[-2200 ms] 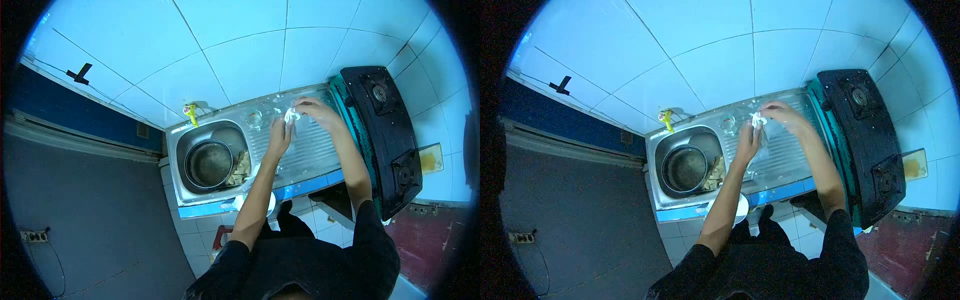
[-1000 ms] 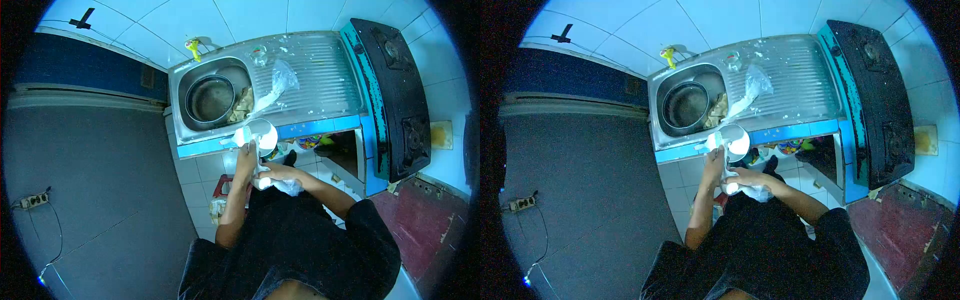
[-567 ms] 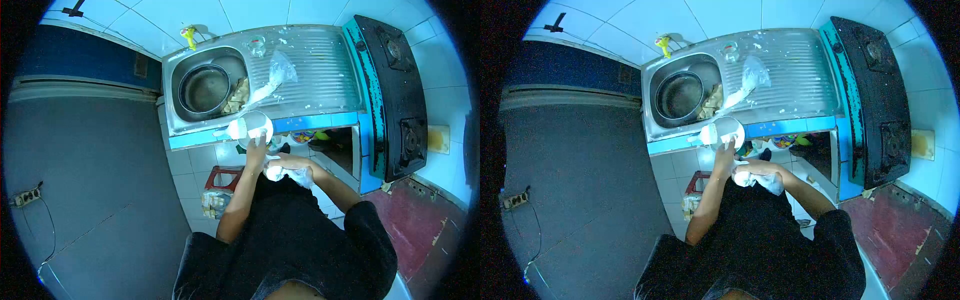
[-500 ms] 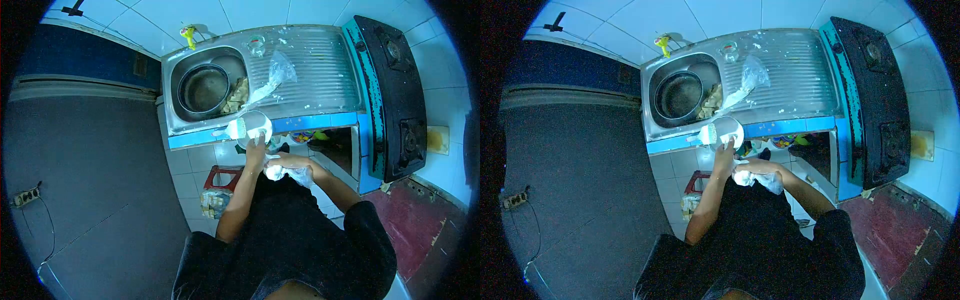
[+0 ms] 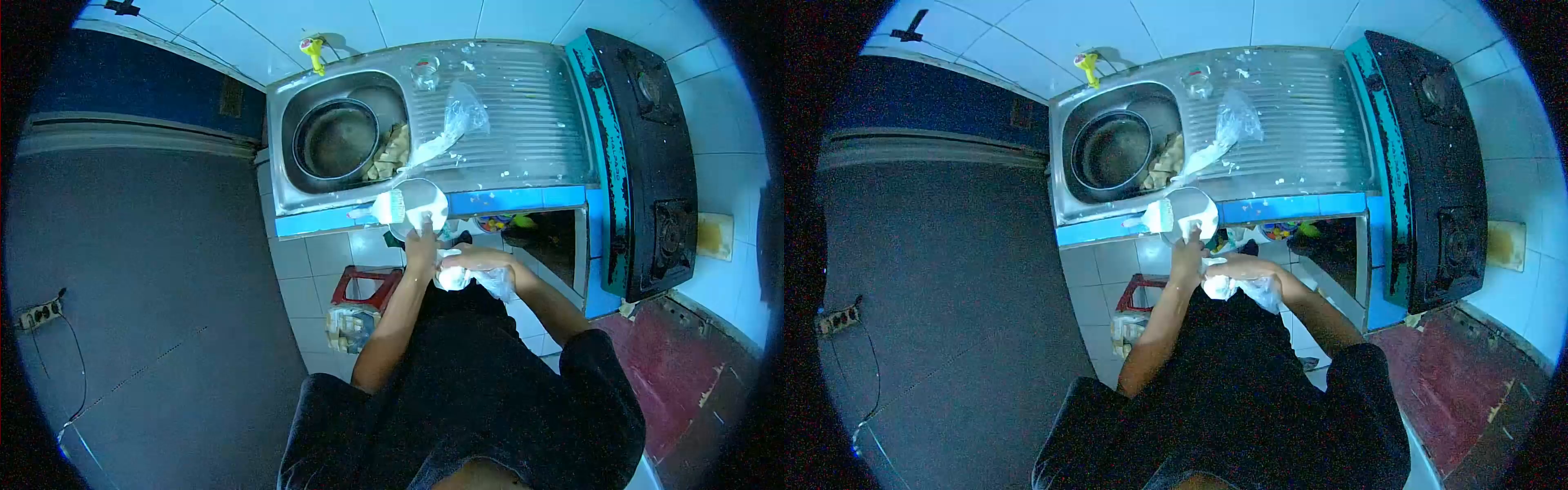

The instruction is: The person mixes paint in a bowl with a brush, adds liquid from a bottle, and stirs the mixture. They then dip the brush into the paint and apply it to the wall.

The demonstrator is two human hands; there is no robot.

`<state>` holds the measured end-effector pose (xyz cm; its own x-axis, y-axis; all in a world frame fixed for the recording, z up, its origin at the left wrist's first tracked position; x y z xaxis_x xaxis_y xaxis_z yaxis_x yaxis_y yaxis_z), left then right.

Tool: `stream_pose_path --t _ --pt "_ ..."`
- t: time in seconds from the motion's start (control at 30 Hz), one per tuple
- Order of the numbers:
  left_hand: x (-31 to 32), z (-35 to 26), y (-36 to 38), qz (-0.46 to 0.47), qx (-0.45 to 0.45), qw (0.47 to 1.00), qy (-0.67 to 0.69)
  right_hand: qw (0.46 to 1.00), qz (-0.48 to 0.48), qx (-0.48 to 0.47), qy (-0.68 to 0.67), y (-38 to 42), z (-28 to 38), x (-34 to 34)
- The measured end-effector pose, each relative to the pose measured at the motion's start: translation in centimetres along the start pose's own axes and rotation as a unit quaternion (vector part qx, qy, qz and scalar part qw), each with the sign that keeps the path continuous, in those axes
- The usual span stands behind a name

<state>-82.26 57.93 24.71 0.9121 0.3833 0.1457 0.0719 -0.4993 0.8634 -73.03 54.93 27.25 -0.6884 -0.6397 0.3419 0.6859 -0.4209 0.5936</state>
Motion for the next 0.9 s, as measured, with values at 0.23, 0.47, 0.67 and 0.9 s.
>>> stream_pose_path --t 0.23,0.47,0.67,0.9 --pt "-0.6 0.9 -1.1 -0.008 0.007 1.0 0.0 0.995 0.029 0.051 0.08 0.9 1.1 0.2" --pt "-0.6 0.7 -0.8 -0.003 0.01 1.0 -0.008 1.0 0.008 -0.021 0.021 -0.5 -0.4 -0.3" --pt "-0.7 0.3 -0.3 -0.038 0.01 0.999 -0.035 0.999 0.0 -0.024 0.036 0.2 0.9 -0.1" --pt "-0.4 0.4 -0.6 -0.004 0.012 1.0 0.019 0.99 -0.029 -0.085 0.107 2.5 4.7 -0.3"
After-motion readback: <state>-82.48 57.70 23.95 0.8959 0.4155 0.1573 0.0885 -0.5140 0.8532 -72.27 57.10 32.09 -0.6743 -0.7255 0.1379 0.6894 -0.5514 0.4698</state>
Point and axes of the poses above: each hand's wrist, its own y-axis away from the middle knuckle, its own x-axis out of the palm, z = x × y, the point moved 10 cm from there along -y, towards the middle knuckle, and after that the axes turned 8 degrees about -x, right-handed, at the moved point
